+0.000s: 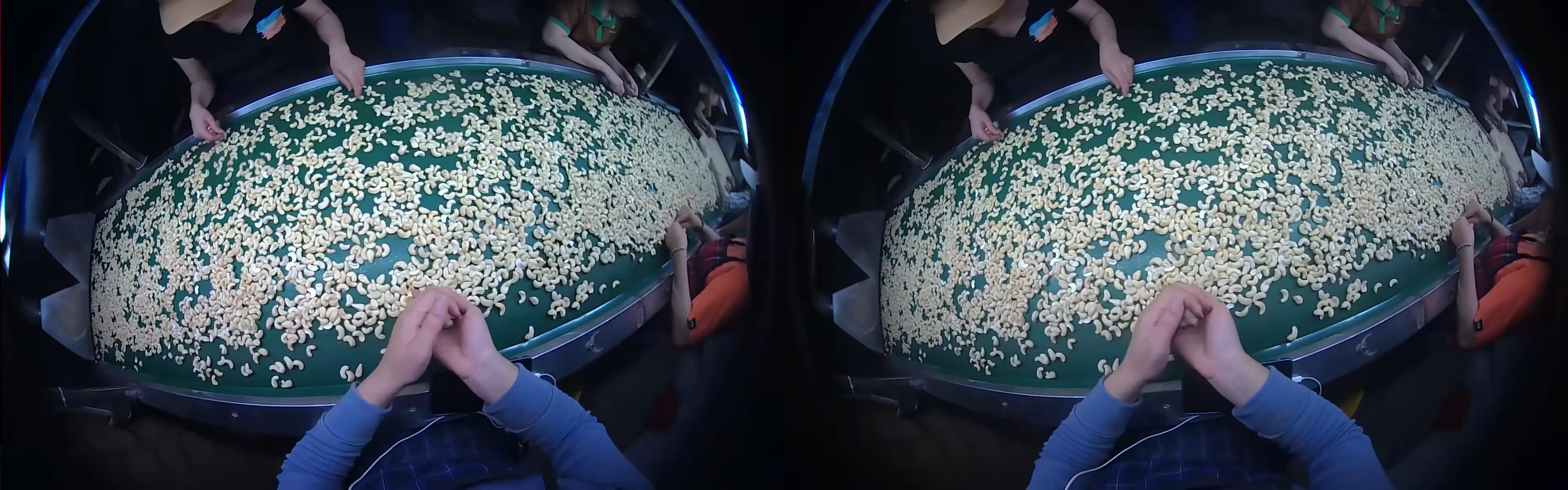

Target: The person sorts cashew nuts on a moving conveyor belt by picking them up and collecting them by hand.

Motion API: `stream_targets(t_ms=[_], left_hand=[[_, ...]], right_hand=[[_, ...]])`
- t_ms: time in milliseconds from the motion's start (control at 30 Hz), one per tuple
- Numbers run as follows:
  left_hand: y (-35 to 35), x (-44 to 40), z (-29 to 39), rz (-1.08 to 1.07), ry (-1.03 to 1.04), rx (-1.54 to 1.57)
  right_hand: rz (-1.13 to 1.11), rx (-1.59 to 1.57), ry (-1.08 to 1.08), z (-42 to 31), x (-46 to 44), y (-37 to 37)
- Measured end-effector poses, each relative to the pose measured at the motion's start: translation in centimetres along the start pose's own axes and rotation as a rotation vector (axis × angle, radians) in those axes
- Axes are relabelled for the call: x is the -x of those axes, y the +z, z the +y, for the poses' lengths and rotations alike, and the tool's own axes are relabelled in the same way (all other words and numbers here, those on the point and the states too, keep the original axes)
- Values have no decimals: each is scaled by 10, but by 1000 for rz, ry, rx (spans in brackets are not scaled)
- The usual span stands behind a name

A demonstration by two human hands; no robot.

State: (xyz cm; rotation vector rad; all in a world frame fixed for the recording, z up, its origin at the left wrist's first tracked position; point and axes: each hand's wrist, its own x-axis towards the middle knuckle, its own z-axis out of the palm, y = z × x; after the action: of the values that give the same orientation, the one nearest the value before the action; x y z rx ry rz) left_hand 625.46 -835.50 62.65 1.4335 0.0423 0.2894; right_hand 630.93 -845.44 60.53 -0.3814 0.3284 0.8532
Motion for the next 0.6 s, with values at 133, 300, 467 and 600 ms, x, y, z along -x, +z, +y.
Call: stream_targets(t_ms=[133,300,467,600], left_hand=[[3,-18,18,30,289,-517],[-31,-12,-1,-23,36,-791],[-1,-59,-14,57,301,-1083],[27,-55,-39,-33,230,-1379]], right_hand=[[-67,-76,346,-87,45,-27],[-748,1380,610,-227,122,-28],[-191,1521,69,-211,67,-13],[-185,2072,-799,-196,-1,-24]])
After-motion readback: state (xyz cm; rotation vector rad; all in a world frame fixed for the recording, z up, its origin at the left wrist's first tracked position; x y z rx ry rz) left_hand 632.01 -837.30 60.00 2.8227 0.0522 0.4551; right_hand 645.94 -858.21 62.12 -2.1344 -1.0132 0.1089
